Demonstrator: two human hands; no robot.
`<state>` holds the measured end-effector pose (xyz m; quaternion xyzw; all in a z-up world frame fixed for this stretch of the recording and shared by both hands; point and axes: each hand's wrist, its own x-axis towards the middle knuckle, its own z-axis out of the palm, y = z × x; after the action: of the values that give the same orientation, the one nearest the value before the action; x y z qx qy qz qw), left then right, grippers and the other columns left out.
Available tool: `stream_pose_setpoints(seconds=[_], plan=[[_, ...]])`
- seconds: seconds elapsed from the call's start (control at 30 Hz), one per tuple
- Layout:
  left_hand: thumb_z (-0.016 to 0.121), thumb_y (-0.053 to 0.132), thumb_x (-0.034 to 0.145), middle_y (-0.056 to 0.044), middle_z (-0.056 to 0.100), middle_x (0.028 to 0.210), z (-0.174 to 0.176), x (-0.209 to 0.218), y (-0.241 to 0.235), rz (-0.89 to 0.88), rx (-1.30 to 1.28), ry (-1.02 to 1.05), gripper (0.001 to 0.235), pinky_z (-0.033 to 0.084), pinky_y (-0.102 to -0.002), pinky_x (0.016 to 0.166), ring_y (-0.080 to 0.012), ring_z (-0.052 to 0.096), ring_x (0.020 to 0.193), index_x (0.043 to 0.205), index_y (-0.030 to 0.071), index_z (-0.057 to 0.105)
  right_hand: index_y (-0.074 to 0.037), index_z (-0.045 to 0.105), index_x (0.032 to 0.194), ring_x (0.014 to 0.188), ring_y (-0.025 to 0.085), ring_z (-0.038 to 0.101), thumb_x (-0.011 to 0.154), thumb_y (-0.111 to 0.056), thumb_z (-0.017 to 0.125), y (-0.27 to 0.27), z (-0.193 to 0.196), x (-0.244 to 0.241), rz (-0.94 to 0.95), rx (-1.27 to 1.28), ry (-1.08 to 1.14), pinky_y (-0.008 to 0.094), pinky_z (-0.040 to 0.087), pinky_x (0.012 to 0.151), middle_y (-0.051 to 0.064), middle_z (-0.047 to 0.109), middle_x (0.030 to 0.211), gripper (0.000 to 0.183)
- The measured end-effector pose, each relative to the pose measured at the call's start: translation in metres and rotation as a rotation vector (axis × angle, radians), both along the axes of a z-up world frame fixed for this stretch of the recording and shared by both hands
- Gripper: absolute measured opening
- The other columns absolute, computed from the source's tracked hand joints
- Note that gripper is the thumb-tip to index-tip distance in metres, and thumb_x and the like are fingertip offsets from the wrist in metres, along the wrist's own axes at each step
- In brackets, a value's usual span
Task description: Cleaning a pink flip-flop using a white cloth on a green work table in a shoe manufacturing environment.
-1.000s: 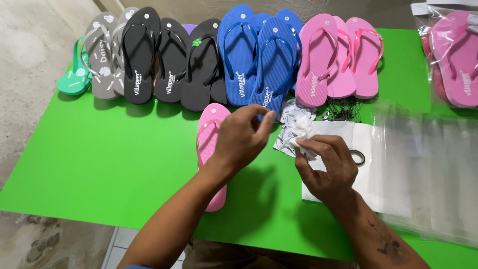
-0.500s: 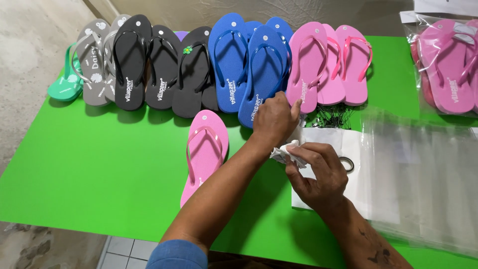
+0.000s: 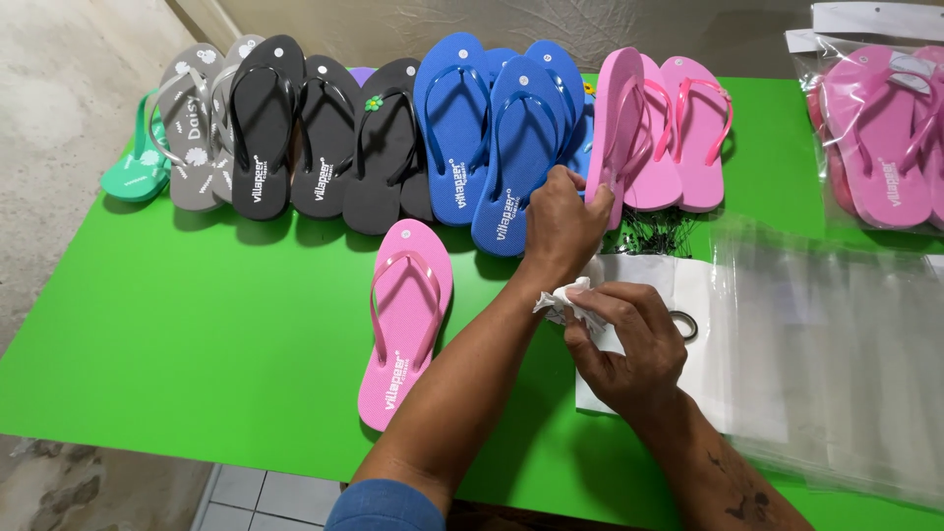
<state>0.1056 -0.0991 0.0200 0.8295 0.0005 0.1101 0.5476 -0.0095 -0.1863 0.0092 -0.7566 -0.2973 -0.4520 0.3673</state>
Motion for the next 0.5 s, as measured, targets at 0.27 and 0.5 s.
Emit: stream_pose_setpoints(seconds=[0.27,0.5], plan=[[0.057,0.024,0.097,-0.022,0.066,0.067,-0.023,0.0,0.009,-0.105,0.209,-0.238,0.024,0.058,-0.051,0.058,-0.0427,0.072,0.064,0.101,0.001,0.053,0.001,0.077,0.101,0.08,0.025,0.069,0.088,-0.003,0.081,-0.006,-0.007,0.001,-0.072,0.055,-0.004,0.037,0.059,0.072,0.01,0.067,0.089,0.014],[0.065,0.032,0.097,-0.008,0.067,0.061,0.005,-0.052,0.058,-0.2,-0.287,-0.14,0.03,0.052,-0.029,0.043,-0.0178,0.067,0.047,0.108,0.005,0.059,0.009,0.068,0.112,0.106,0.024,0.064,0.106,-0.001,0.071,-0.013,-0.004,0.007,-0.018,0.406,0.313,0.038,0.053,0.095,0.018,0.06,0.108,0.012]])
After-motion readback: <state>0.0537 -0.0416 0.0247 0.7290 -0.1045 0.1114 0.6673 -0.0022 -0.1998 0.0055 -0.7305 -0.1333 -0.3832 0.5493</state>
